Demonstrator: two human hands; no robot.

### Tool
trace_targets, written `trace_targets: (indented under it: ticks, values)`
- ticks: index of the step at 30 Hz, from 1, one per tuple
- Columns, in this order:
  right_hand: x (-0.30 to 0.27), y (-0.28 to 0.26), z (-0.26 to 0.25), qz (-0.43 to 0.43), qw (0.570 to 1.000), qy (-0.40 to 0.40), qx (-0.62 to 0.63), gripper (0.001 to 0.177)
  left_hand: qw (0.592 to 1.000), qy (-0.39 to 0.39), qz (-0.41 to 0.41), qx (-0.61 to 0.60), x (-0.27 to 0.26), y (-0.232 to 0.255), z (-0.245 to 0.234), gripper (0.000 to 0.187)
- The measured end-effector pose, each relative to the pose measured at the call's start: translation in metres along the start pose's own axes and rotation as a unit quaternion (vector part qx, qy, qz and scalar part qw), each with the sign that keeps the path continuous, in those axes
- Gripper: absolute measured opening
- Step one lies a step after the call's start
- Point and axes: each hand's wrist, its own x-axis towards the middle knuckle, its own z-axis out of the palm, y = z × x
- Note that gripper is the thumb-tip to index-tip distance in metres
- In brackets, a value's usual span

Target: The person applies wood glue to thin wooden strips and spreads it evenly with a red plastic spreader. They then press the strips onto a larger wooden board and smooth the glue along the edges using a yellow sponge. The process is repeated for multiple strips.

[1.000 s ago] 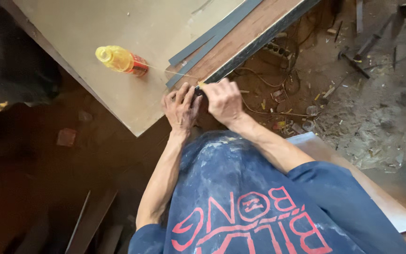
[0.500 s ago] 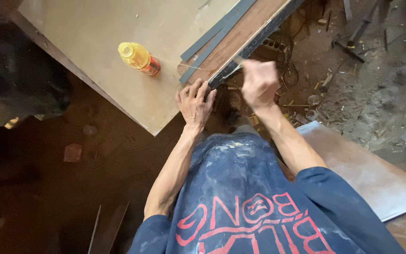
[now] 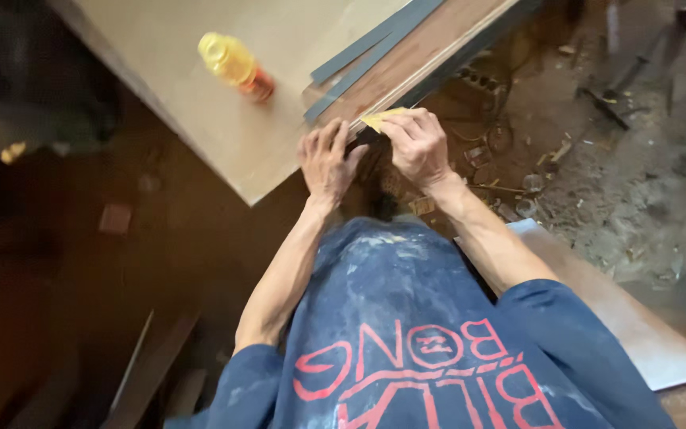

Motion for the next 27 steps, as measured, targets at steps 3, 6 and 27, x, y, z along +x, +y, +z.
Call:
trace_targets:
  ticks: [3,6,27]
  values:
    - [0.001,-0.001,0.002,-0.057,0.998,-0.023,0.002,0.02,1.0,0.016,-0.012,-0.002,0.0,-0.003,0.006,0.053]
    - [-0.004,-0.011,0.008,-0.067,0.997,-0.034,-0.015,0.02,0.999,0.024,-0.028,-0.017,-0.002,-0.004,0.006,0.05]
    - [-0.019,0.096,-0.007,-0.037,0.989,-0.004,-0.146,0.013,1.0,0.024,0.004,0.001,0.016,0.003,-0.004,0.034]
